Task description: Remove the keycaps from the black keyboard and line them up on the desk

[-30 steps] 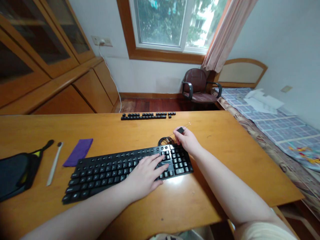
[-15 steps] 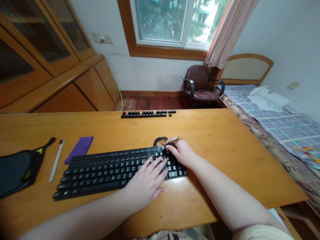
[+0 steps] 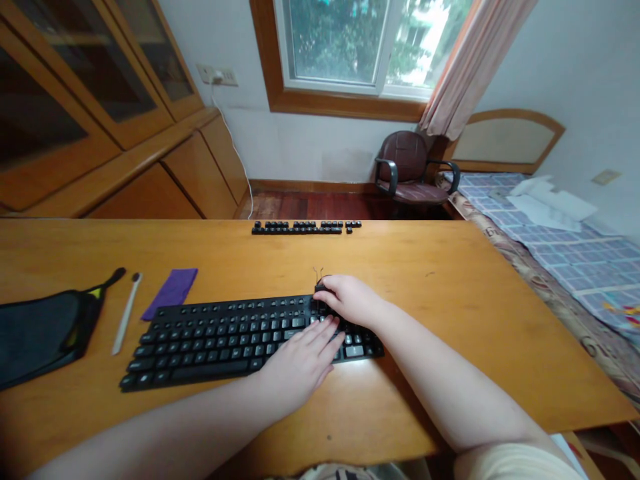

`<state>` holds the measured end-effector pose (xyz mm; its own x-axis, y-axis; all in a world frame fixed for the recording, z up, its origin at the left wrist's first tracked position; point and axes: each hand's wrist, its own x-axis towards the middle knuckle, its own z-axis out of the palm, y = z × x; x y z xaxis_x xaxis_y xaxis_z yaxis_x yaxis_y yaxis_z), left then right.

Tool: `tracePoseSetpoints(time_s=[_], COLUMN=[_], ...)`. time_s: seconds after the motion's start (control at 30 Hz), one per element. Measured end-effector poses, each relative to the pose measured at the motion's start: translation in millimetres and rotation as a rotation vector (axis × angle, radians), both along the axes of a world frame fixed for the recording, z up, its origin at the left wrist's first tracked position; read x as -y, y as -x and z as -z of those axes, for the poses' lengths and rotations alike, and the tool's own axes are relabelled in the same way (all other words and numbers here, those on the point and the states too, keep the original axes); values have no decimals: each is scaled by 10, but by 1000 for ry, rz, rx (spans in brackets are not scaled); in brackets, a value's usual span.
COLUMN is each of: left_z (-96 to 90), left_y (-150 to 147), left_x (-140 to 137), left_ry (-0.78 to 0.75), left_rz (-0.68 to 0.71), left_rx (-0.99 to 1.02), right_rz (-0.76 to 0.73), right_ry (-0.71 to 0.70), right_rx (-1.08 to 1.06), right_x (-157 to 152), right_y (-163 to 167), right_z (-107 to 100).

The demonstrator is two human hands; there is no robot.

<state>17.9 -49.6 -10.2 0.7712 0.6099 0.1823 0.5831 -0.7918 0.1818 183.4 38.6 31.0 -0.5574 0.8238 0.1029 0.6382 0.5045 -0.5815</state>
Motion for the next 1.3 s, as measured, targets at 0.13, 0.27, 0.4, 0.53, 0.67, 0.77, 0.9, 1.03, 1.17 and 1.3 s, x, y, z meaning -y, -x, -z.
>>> tracePoseSetpoints(time_s=[0.13, 0.27, 0.4, 0.53, 0.67, 0.77, 0.9, 1.03, 1.17, 1.3], left_z=[-21, -50, -72, -97, -108, -101, -82, -65, -106, -168], left_y=[0, -3, -7, -14, -20, -21, -21, -12, 29, 83], left_x=[-3, 3, 5, -13, -34, -37, -32, -24, -60, -174], left_ry=[-9, 8, 43, 62, 102, 115, 123, 136, 233, 325], left_rz=[-2, -8, -1, -12, -29, -34, -38, -28, -45, -294], left_rx=[-3, -33, -34, 33, 108, 112, 115, 133, 282, 566], right_rz=[-159, -280, -193, 21, 182, 221, 265, 433, 422, 376], right_ry=[-39, 85, 99, 44, -42, -74, -65, -43, -23, 43], right_rx=[-39, -73, -79, -160, -183, -168, -202, -389, -500, -627], right_x=[41, 82, 170, 238, 249, 252, 250, 232, 217, 207], right_y=[-52, -103, -43, 55, 69, 56, 52, 43, 27, 5], right_z=[-2, -28, 33, 163, 251, 280, 298, 286, 279, 317])
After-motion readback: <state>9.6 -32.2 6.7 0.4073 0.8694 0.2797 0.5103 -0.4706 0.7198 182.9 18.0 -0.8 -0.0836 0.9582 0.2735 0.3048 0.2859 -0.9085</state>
